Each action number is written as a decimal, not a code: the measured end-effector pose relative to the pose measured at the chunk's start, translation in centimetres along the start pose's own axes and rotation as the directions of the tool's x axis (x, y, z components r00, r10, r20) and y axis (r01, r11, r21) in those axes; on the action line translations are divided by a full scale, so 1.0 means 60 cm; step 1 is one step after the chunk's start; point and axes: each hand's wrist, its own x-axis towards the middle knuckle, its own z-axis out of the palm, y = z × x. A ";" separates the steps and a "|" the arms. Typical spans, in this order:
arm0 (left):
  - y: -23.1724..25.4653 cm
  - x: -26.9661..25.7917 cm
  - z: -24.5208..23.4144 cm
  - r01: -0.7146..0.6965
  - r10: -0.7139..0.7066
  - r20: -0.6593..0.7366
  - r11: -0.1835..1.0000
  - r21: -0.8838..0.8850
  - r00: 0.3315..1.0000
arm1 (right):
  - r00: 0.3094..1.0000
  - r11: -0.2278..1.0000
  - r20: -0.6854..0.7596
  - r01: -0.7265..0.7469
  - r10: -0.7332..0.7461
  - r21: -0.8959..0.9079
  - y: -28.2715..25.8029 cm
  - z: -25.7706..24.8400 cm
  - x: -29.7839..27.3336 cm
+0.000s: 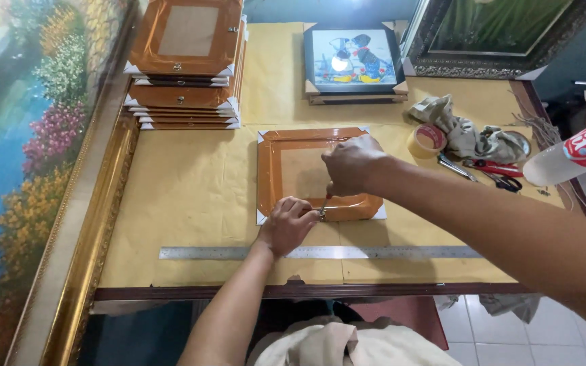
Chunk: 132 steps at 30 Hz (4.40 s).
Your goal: Measuring and assembling wooden picture frames using a ruler and a screwdriver.
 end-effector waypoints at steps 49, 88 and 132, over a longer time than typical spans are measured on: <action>-0.020 -0.021 0.027 0.015 -0.040 -0.168 0.988 -0.153 0.985 | 0.917 0.901 0.031 0.384 -0.398 0.201 -0.028 -0.005 -0.020; -0.019 -0.030 0.029 0.020 -0.071 -0.144 0.944 -0.330 0.987 | 0.794 0.750 -0.083 0.529 -0.603 -0.396 -0.025 0.010 -0.029; -0.033 -0.015 -0.002 0.031 -0.088 -0.227 0.969 -0.245 0.970 | 0.728 0.735 -0.101 0.675 -0.678 -0.065 -0.036 -0.002 -0.025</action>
